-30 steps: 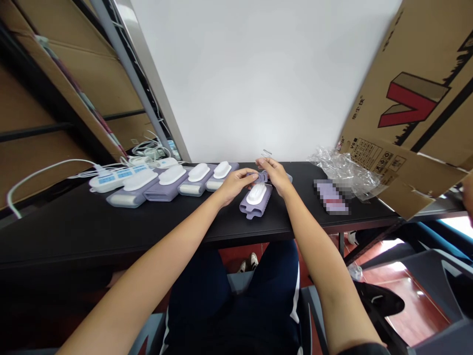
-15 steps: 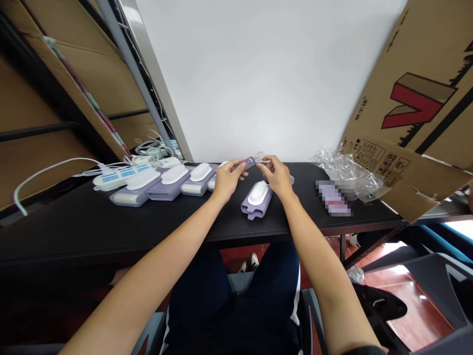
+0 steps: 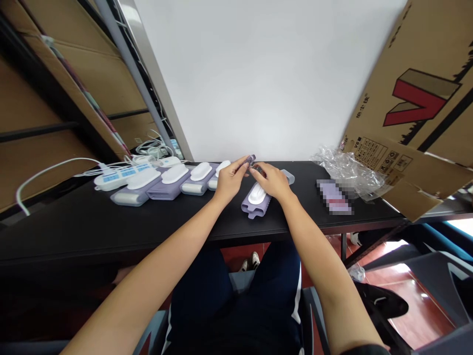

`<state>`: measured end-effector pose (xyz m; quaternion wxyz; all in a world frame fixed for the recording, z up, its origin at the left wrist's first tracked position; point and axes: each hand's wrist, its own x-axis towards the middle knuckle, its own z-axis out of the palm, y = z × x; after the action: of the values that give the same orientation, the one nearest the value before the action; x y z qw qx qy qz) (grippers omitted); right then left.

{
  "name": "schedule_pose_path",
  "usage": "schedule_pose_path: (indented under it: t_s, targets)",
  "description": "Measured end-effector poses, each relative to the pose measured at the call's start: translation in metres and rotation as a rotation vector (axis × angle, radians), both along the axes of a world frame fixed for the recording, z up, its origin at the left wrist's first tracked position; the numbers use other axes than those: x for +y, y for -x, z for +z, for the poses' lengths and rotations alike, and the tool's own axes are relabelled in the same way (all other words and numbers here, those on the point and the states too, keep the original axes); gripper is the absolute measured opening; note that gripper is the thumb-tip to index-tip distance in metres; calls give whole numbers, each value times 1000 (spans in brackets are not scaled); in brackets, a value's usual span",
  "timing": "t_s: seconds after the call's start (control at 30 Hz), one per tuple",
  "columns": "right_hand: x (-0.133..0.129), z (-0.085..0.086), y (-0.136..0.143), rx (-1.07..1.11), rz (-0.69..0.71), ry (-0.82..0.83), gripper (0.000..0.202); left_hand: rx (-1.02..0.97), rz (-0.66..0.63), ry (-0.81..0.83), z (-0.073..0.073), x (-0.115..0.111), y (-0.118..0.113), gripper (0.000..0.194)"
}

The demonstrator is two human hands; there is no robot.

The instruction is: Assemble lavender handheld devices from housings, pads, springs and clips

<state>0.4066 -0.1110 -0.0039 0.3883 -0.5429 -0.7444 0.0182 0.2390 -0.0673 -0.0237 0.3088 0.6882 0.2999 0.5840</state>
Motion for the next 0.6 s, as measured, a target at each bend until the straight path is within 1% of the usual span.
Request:
schedule_pose_path:
  t_s: [0.1,0.23,0.37,0.5,0.6]
  targets:
    - [-1,0,0,22,-32,9,37,28,-49,-22,-1,1,0,43]
    - [-1,-2,0,81,-65,17,45,74,-81,-60,-5,4,0,46]
    - [1,-3,1,82,-40,10,38,119,-24,-84,-7,5,2,47]
    - [5,-5,-1,143,-21,-57,35,167,19,-97,-3,0,3,45]
    - [7,-5,-1,156,21,-70,35,200,29,-84,0,-3,3,43]
